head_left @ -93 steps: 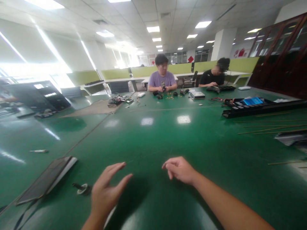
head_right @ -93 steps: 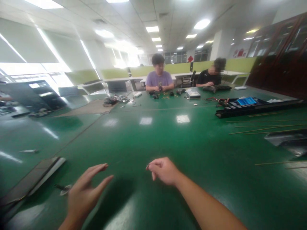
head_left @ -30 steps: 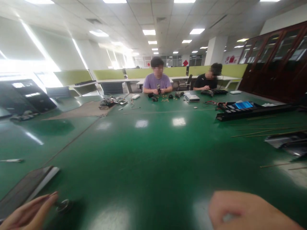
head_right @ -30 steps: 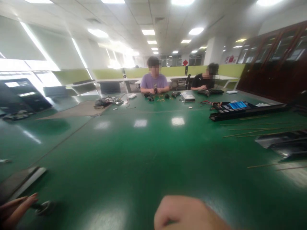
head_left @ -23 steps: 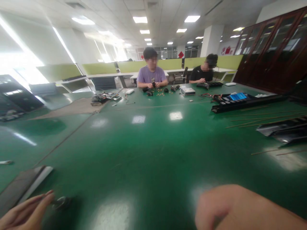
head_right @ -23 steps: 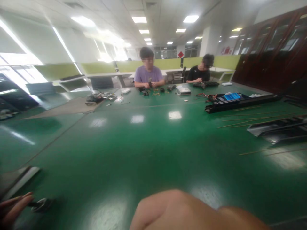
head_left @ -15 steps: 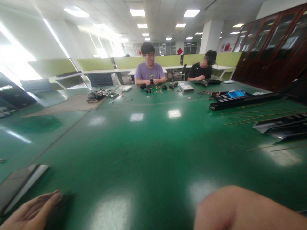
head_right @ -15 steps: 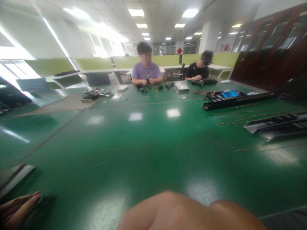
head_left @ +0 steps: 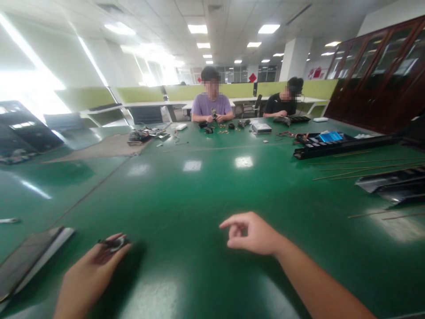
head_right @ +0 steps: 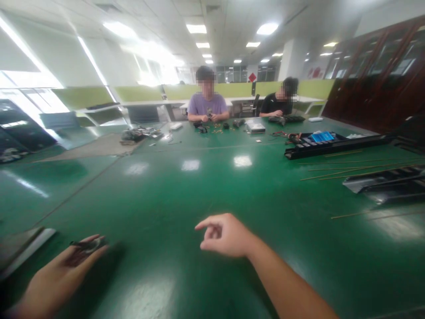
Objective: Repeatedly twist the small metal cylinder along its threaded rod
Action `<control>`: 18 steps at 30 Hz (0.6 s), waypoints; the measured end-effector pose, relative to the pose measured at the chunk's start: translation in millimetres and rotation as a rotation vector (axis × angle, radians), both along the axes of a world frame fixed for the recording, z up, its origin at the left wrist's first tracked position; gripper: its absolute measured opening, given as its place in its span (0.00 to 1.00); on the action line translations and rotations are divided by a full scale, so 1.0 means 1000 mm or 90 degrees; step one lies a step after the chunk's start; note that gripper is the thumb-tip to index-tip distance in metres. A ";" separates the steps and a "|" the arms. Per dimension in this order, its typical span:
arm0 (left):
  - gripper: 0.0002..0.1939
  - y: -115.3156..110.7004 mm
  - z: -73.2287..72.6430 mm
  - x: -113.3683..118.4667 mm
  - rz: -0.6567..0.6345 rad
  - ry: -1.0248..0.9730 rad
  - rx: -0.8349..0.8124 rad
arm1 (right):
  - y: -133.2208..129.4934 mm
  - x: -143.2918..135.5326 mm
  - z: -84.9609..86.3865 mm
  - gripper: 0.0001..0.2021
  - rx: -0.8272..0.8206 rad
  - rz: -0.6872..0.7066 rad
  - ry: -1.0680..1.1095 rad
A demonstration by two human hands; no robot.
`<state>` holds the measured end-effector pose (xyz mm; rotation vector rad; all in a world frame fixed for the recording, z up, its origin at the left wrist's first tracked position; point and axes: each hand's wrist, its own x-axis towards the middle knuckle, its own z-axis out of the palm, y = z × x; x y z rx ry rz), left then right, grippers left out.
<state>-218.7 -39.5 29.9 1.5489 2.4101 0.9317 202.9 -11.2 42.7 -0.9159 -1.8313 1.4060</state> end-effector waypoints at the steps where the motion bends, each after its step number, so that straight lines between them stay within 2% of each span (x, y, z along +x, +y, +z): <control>1: 0.27 0.009 0.006 0.018 -0.030 -0.048 -0.004 | 0.005 -0.004 -0.011 0.19 -0.012 -0.044 -0.013; 3: 0.29 0.027 0.012 0.057 -0.119 -0.156 0.022 | 0.010 -0.011 -0.030 0.19 -0.009 -0.086 -0.047; 6: 0.31 0.053 0.008 0.116 -0.277 -0.343 0.059 | 0.012 -0.014 -0.047 0.21 0.004 -0.136 -0.052; 8: 0.27 0.064 0.002 0.150 -0.380 -0.391 0.050 | 0.012 -0.013 -0.053 0.25 0.037 -0.164 -0.064; 10: 0.23 0.070 -0.004 0.176 -0.468 -0.368 0.047 | 0.014 -0.010 -0.058 0.27 0.066 -0.189 -0.069; 13: 0.16 0.068 -0.011 0.196 -0.582 -0.266 0.052 | 0.019 -0.006 -0.064 0.32 0.065 -0.201 -0.071; 18: 0.15 0.058 -0.026 0.196 -0.711 -0.156 0.065 | 0.021 -0.004 -0.068 0.33 0.082 -0.178 -0.097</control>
